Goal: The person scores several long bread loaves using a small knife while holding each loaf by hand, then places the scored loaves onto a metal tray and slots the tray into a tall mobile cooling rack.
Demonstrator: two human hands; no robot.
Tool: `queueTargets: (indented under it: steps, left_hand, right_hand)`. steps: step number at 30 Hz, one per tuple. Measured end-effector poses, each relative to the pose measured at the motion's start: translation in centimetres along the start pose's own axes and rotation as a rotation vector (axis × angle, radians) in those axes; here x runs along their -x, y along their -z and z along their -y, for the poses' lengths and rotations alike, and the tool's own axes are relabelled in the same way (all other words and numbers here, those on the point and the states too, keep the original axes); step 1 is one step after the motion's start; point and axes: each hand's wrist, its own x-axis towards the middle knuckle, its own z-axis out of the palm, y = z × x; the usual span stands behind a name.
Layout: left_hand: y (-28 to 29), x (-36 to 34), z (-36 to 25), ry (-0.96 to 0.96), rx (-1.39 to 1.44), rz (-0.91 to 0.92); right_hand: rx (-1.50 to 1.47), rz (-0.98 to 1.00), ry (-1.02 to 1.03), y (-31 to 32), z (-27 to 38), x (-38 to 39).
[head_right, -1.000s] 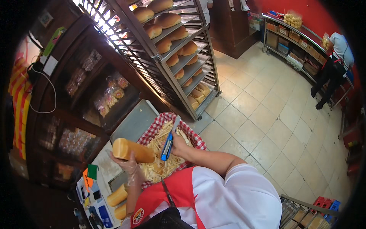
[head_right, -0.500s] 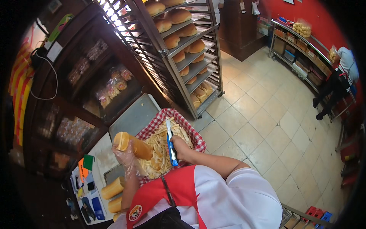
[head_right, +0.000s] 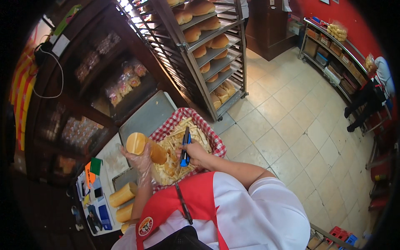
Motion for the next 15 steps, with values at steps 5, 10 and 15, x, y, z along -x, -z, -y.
queueTargets:
  steps: [5, 10, 15]
  left_hand:
    - [-2.1, 0.7, 0.8, 0.025, 0.092, -0.013]
    - [-2.1, 1.0, 1.1, -0.046, 0.019, -0.014]
    - [-1.9, 0.4, 1.8, -0.052, 0.046, -0.072]
  right_hand:
    - [0.203, 0.174, 0.163, -0.9, 1.4, 1.5]
    - [0.406, 0.319, 0.270, -0.8, 1.8, 2.6]
    - [0.471, 0.305, 0.229, -1.3, 2.5, 3.5]
